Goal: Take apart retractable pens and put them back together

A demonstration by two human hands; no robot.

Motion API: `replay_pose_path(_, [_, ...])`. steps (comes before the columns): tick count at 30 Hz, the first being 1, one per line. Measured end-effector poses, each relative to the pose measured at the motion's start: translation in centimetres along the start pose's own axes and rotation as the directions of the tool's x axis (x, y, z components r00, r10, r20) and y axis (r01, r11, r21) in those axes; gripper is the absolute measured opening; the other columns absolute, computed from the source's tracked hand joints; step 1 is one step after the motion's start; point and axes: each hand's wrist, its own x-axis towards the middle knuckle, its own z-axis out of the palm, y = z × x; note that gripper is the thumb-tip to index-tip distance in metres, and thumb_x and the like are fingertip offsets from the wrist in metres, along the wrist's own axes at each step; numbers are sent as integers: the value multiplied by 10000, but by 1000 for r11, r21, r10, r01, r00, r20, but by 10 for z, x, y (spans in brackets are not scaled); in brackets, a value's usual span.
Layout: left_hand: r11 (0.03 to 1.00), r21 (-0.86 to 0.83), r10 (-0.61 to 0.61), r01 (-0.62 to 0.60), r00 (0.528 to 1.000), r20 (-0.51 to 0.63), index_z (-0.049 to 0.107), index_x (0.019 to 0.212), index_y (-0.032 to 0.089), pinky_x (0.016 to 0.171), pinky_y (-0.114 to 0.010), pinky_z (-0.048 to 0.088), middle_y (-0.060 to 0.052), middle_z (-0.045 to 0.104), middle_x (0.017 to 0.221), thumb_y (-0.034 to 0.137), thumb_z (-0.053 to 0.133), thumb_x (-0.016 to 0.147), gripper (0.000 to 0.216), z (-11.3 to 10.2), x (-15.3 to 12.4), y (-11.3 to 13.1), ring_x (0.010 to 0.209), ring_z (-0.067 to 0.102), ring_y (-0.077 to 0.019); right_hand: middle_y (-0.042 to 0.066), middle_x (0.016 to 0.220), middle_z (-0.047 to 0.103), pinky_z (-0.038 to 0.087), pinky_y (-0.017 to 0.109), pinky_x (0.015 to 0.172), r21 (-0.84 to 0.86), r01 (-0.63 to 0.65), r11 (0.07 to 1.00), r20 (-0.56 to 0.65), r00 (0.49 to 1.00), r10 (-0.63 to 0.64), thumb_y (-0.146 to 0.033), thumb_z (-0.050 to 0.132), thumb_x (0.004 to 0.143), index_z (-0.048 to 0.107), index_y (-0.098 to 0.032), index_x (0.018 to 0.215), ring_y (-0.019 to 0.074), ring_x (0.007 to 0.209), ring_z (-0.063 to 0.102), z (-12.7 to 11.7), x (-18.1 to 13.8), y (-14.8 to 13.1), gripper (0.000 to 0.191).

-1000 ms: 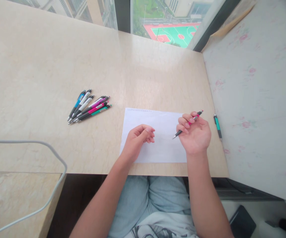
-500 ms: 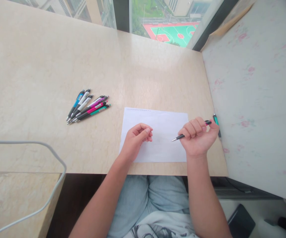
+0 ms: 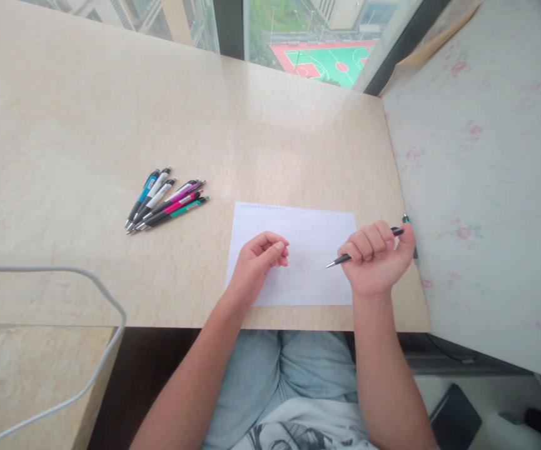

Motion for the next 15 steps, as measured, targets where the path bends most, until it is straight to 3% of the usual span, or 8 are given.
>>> replay_pose_path(6, [999, -37, 7, -7, 1000, 2, 685, 847, 167, 619, -233, 400, -3, 628, 731, 280, 707, 820, 118, -2, 1, -2, 635, 553, -94, -87, 459, 217, 197, 268, 380, 14, -30, 999, 19, 999, 30, -452, 635, 852, 300, -231, 568, 95, 402, 131, 0, 0, -2, 492])
replay_pose_path(11, [999, -48, 15, -15, 1000, -6, 690, 847, 166, 620, -229, 406, -2, 624, 732, 267, 709, 816, 108, -2, 2, -4, 633, 552, -92, -84, 470, 260, 224, 257, 390, 91, -27, 995, -19, 999, 28, -571, 629, 860, 333, -231, 592, 97, 418, 178, 4, 0, -2, 524])
replay_pose_path(15, [994, 8, 113, -112, 991, -70, 675, 854, 188, 624, -245, 423, 4, 617, 723, 276, 681, 833, 91, -4, 0, -1, 626, 548, -105, -74, 499, 269, 223, 267, 393, 19, -4, 1000, -103, 995, 5, -634, 620, 844, 387, -243, 618, 115, 445, 201, 8, -1, -3, 508])
